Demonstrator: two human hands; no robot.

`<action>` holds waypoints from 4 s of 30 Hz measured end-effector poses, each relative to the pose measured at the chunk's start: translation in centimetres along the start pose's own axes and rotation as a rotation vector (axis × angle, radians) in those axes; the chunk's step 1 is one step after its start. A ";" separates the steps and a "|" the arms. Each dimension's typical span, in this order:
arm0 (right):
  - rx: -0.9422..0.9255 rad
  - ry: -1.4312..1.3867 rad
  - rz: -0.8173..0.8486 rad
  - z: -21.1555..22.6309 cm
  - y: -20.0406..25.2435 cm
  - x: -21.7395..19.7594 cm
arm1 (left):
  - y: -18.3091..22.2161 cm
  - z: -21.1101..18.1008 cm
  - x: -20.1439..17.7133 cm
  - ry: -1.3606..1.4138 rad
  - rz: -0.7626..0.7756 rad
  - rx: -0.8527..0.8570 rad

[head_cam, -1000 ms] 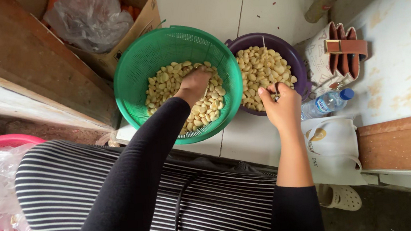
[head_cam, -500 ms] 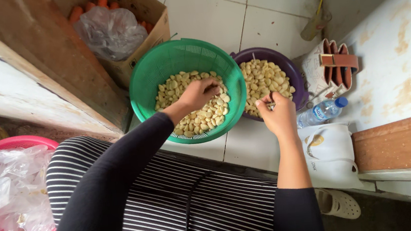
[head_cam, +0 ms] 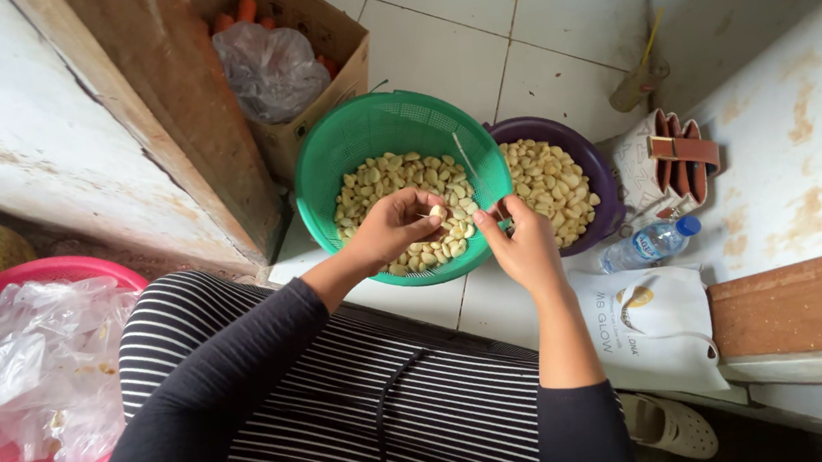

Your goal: The person sits on the floor and uses a small knife to peel the skin off cashew nuts one by one. They transfer the peeled nuts into a purple bowl and place the discarded skins into a pink basket.

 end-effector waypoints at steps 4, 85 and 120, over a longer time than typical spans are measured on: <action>-0.320 -0.112 0.040 3.9 0.8 0.8 | 2.4 -1.3 -0.2 -0.072 -0.051 0.064; 0.079 -0.583 0.177 2.4 -0.3 4.7 | -1.7 2.8 1.7 0.827 -0.047 0.206; -0.548 0.049 0.250 16.9 1.3 16.6 | 46.1 -6.0 -23.9 0.449 -1.183 0.642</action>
Point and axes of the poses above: each hand's wrist, its own y-axis away from the middle knuckle, its own x-axis out of the palm, z = x × y, the point moved 8 cm from there along -y, towards the middle knuckle, and after that the axes turned 15 degrees about z, right-handed, at the moved point
